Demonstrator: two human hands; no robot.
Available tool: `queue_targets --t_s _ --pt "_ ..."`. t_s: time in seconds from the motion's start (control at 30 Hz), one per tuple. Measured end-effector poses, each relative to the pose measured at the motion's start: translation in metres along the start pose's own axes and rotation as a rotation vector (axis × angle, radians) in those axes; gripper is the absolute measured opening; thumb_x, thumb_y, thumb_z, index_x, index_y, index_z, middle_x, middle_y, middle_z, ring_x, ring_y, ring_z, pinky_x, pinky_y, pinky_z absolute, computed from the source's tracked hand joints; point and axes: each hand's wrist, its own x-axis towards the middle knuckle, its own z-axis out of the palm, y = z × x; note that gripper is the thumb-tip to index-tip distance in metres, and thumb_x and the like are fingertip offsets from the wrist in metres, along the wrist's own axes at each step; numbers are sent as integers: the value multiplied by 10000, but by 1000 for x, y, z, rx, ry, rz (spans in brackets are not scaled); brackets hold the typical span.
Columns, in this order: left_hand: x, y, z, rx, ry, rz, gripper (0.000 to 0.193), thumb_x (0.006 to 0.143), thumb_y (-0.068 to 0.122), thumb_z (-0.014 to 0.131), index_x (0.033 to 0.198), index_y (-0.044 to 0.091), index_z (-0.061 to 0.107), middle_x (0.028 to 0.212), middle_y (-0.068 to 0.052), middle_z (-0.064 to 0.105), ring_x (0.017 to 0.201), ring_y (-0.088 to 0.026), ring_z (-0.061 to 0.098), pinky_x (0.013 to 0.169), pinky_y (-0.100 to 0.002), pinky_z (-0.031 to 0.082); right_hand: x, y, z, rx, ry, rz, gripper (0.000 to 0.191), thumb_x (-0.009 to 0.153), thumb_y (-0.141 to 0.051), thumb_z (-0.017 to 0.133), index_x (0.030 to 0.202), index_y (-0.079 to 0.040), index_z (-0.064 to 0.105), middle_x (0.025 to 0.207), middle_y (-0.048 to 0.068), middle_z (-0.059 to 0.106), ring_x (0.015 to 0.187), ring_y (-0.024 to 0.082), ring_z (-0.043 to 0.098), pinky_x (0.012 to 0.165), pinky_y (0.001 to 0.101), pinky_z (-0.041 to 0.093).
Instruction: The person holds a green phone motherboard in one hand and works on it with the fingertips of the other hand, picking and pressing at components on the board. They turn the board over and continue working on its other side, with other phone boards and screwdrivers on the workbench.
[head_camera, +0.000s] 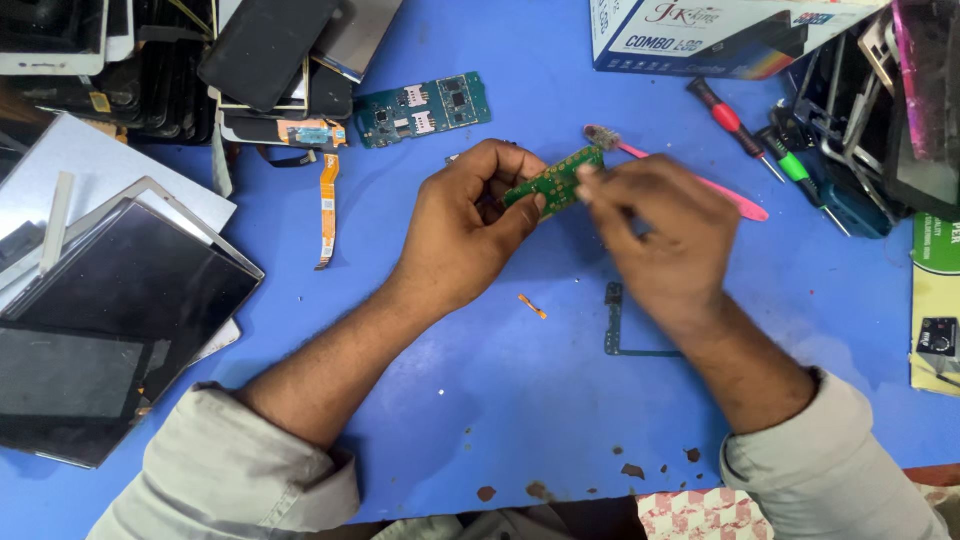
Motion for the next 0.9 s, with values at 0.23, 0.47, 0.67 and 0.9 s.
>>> queue_targets --t_s 0.23,0.47,0.67,0.9 --pt "0 1 1 15 7 -4 134 964 -12 714 1072 39 653 851 40 645 695 21 510 593 -148 433 -2 -5 3 -71 5 -83 122 979 63 822 1019 -1 727 941 84 698 788 155 667 703 269 532" --pt "-1 2 -1 29 4 -17 135 958 -3 712 1067 48 653 837 48 641 684 25 514 588 -145 436 2 -3 -2 -70 24 -19 134 964 57 840 1028 -6 740 973 92 694 745 114 642 640 256 506" --pt "-1 2 -1 51 2 -5 127 965 11 729 1064 45 658 843 36 649 687 16 513 586 -151 434 -1 -3 0 -79 8 -84 183 950 36 854 1100 -10 760 980 85 679 782 139 635 692 265 517" --pt "0 1 0 -26 -18 -7 138 963 -12 689 1082 35 637 928 25 691 784 15 605 642 -154 496 -2 -1 -1 -30 17 -45 172 946 43 855 1074 36 741 997 113 683 813 131 673 693 255 533"
